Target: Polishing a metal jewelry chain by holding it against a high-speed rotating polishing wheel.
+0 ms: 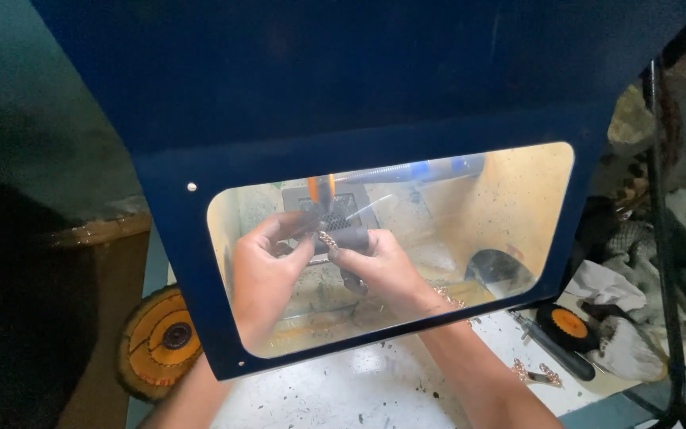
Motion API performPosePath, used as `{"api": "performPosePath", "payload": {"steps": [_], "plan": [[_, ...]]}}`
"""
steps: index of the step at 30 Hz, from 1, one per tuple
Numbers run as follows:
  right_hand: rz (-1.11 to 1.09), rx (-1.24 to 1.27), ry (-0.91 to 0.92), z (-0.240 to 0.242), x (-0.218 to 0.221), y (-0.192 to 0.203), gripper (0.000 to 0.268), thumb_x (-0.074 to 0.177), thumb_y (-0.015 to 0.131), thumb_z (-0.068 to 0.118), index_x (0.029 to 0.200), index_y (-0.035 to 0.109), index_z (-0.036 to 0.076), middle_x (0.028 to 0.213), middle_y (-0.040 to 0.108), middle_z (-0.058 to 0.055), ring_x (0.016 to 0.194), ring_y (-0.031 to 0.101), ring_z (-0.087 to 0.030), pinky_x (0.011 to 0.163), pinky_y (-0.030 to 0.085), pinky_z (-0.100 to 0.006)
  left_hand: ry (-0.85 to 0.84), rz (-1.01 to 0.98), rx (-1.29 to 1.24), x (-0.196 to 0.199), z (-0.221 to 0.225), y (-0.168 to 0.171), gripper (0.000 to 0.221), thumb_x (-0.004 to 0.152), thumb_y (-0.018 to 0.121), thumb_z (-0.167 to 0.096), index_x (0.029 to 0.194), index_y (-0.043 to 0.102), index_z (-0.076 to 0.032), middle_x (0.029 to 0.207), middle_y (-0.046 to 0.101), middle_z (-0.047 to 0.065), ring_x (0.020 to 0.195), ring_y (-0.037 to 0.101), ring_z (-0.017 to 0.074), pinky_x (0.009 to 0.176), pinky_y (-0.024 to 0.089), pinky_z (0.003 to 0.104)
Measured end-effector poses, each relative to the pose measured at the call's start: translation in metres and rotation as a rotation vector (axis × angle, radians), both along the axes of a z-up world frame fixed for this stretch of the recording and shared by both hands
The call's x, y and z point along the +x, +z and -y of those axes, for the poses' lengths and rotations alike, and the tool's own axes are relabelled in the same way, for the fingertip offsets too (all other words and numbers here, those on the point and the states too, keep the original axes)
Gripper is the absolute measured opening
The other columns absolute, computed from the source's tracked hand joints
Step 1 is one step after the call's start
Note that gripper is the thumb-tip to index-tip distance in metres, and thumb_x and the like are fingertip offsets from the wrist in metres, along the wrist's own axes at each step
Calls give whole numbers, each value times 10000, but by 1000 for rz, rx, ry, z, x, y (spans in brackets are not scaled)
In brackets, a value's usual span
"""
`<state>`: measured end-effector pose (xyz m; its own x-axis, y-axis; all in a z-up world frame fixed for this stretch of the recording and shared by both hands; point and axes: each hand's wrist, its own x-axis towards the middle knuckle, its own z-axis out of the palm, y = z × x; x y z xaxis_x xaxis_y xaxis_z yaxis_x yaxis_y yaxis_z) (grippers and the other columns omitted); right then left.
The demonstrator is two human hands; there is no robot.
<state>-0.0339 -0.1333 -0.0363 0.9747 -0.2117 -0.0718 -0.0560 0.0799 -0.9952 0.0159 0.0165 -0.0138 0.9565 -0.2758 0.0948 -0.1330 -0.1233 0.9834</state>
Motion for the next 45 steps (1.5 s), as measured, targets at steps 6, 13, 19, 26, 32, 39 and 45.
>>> {"api": "performPosePath", "payload": {"steps": [6,13,19,26,32,39,45], "plan": [[60,117,-99,-11,7,-7,143,885,720,79,753,725,25,475,496,-76,441,453,-121,369,359,-266,24,-224,-157,-1,2,13,355,889,718,-150,1235,719,-69,1202,763,176,1184,709,281,1030,551,448],[163,101,-85,-23,14,10,319,977,657,132,662,627,90,446,386,21,415,302,-62,379,270,-211,-3,-259,-281,-1,1,18,347,833,788,-137,1164,773,-34,1096,799,199,1067,766,300,970,608,460],[204,54,-133,-26,16,-1,390,992,659,168,617,571,103,426,392,5,400,272,-62,360,257,-217,15,-204,-290,0,3,16,329,856,782,-140,1166,768,-29,1089,799,196,1031,774,289,939,623,466],[255,14,-131,-31,14,3,408,1024,631,181,629,550,118,455,384,17,421,280,-55,375,271,-206,0,-217,-349,4,1,7,317,842,801,-139,1139,778,-30,1080,796,202,1025,774,317,942,626,475],[239,11,-128,-32,14,0,391,1025,633,201,650,565,112,472,417,8,433,301,-62,386,288,-218,5,-203,-351,5,0,5,325,847,794,-140,1153,771,-33,1100,792,198,1051,763,328,952,619,482],[260,39,-75,-25,17,-13,330,1001,607,151,677,602,91,495,472,-11,444,334,-73,410,320,-223,0,-221,-357,5,1,6,342,860,782,-173,1176,764,-42,1119,788,196,1059,760,326,942,627,467],[244,40,-70,-36,15,6,329,1024,586,187,726,636,57,520,551,-50,439,352,-59,403,324,-218,6,-207,-360,7,-1,4,332,871,769,-178,1175,760,-47,1108,789,202,1029,772,318,957,616,479]]}}
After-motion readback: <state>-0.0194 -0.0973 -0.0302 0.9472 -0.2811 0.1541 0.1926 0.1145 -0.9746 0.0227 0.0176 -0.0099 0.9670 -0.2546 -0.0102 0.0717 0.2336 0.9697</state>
